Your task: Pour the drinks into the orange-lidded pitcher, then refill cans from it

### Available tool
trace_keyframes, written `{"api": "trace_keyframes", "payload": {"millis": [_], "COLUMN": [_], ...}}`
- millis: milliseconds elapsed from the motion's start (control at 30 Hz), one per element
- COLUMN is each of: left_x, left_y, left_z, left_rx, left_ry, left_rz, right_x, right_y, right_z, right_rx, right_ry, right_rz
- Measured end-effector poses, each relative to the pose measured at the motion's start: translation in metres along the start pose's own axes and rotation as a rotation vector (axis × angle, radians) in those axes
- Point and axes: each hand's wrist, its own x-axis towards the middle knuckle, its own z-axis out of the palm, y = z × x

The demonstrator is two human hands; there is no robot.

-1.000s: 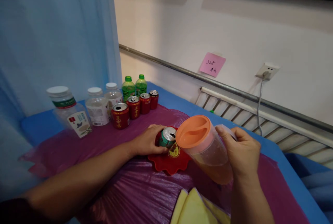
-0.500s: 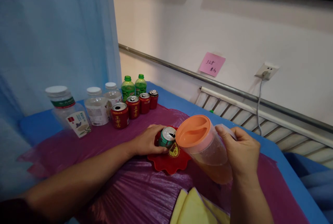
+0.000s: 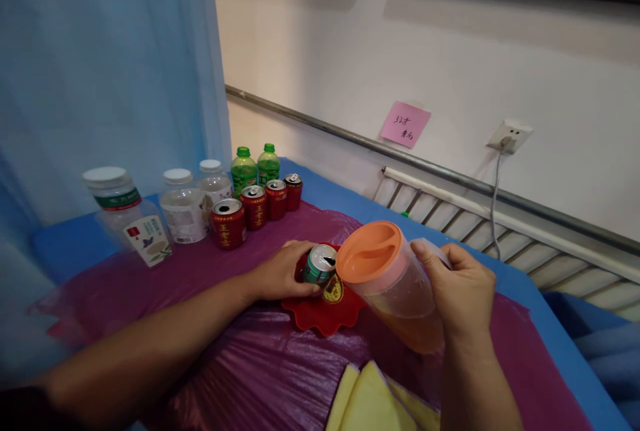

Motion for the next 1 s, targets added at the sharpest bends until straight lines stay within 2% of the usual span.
{"api": "trace_keyframes", "payload": {"millis": [1000], "left_x": [0.0013], "left_y": [0.002], "left_z": [-0.0011], "left_rx": [0.003], "left_ry": [-0.038], "left_rz": [-0.001], "right_x": [0.0002], "right_y": [0.0007], "right_z": [-0.0001], "right_rx": [0.029], "right_ry": [0.005], "right_rz": [-0.008]}}
